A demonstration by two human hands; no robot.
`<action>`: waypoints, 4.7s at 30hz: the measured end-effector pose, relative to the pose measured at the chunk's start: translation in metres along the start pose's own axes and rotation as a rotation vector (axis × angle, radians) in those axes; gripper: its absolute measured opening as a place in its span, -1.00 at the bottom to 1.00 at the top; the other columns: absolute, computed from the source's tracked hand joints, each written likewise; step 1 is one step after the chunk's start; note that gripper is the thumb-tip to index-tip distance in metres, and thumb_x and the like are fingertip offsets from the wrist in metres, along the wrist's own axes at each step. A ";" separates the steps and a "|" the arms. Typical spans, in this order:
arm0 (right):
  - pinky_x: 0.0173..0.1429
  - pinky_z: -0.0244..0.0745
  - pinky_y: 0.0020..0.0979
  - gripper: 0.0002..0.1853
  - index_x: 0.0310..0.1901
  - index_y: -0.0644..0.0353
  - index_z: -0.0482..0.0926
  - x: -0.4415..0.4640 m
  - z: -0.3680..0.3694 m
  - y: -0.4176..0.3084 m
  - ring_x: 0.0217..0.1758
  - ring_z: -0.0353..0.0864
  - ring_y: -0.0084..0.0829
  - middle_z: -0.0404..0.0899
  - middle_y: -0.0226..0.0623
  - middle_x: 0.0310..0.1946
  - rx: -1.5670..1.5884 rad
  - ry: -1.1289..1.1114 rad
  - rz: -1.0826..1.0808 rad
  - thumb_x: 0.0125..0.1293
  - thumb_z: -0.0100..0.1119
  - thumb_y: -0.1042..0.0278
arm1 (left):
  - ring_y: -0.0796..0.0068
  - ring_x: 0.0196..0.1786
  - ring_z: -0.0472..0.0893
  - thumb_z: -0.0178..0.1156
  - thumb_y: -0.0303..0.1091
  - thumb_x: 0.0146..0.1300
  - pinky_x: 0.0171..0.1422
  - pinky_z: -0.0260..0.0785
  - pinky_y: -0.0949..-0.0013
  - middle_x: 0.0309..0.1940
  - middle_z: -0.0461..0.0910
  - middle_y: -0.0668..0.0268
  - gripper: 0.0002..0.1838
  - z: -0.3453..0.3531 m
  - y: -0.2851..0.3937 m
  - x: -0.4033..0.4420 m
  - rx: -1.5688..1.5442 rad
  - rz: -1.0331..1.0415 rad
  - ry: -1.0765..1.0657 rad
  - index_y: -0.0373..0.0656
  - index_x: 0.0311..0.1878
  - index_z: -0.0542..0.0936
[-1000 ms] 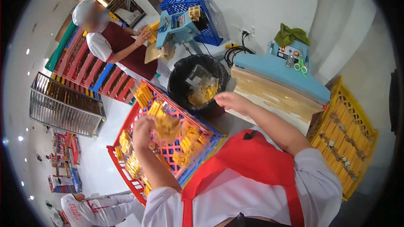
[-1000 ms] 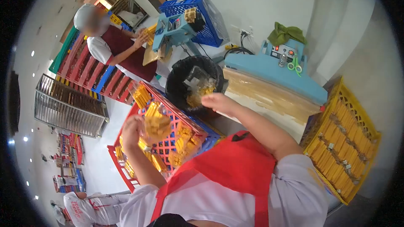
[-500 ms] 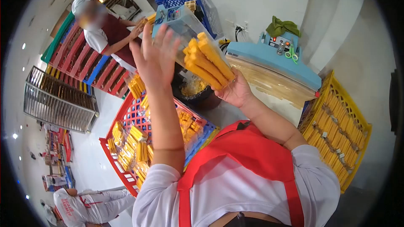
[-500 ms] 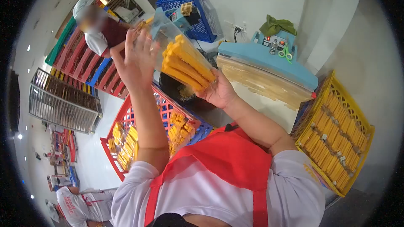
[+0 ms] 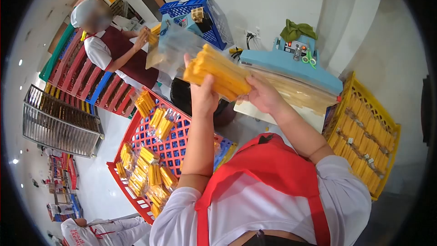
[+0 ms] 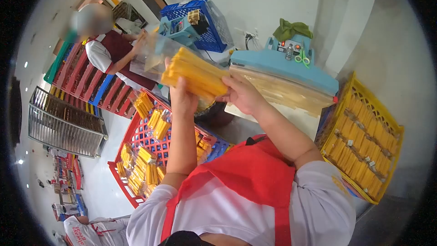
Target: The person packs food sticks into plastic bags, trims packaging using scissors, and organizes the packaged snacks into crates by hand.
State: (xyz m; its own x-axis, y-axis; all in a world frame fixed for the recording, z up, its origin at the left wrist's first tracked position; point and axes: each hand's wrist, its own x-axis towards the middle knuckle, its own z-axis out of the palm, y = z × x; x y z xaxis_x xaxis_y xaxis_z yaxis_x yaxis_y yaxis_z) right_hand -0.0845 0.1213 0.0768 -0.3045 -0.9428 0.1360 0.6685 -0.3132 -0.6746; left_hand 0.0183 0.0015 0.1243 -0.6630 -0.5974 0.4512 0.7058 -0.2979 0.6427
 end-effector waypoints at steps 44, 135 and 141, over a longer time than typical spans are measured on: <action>0.08 0.29 -0.32 -0.70 -0.10 0.44 0.41 -0.023 -0.088 0.008 -0.01 0.41 -0.04 0.41 0.12 -0.07 -1.508 0.596 -0.500 0.22 -0.07 0.39 | 0.25 -0.12 0.46 -0.04 -0.36 0.24 0.02 0.26 0.38 -0.20 0.46 -0.02 -0.68 -0.033 -0.131 -0.019 1.258 -0.098 -0.197 -0.35 -0.01 0.43; 0.27 -0.02 -0.17 -0.79 -0.35 0.16 0.63 -0.017 -0.065 -0.068 0.32 0.01 -0.12 0.10 0.12 0.20 -1.134 0.373 -0.065 0.04 0.20 0.22 | 0.09 -0.03 0.35 0.24 -0.46 -0.21 0.02 0.14 0.13 -0.11 0.37 0.13 -0.04 -0.028 -0.113 0.030 1.700 0.132 -0.506 -0.16 0.31 -0.04; 0.13 0.20 -0.31 -0.69 -0.20 0.42 0.49 -0.030 -0.107 -0.115 0.19 0.24 -0.30 0.39 -0.08 0.03 -0.210 0.586 -0.320 0.17 0.08 0.30 | 0.13 -0.07 0.37 0.22 -0.52 -0.26 -0.04 0.14 0.12 -0.14 0.35 0.11 -0.01 -0.039 -0.109 0.030 1.808 0.100 -0.469 -0.09 0.32 -0.04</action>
State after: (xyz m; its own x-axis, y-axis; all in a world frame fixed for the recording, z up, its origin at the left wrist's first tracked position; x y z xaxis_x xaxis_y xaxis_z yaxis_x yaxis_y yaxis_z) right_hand -0.2247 0.1982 0.0728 -0.8198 -0.5722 -0.0227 0.3578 -0.4810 -0.8004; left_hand -0.0689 -0.0132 0.0438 -0.8687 -0.2399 0.4333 -0.1348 0.9564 0.2592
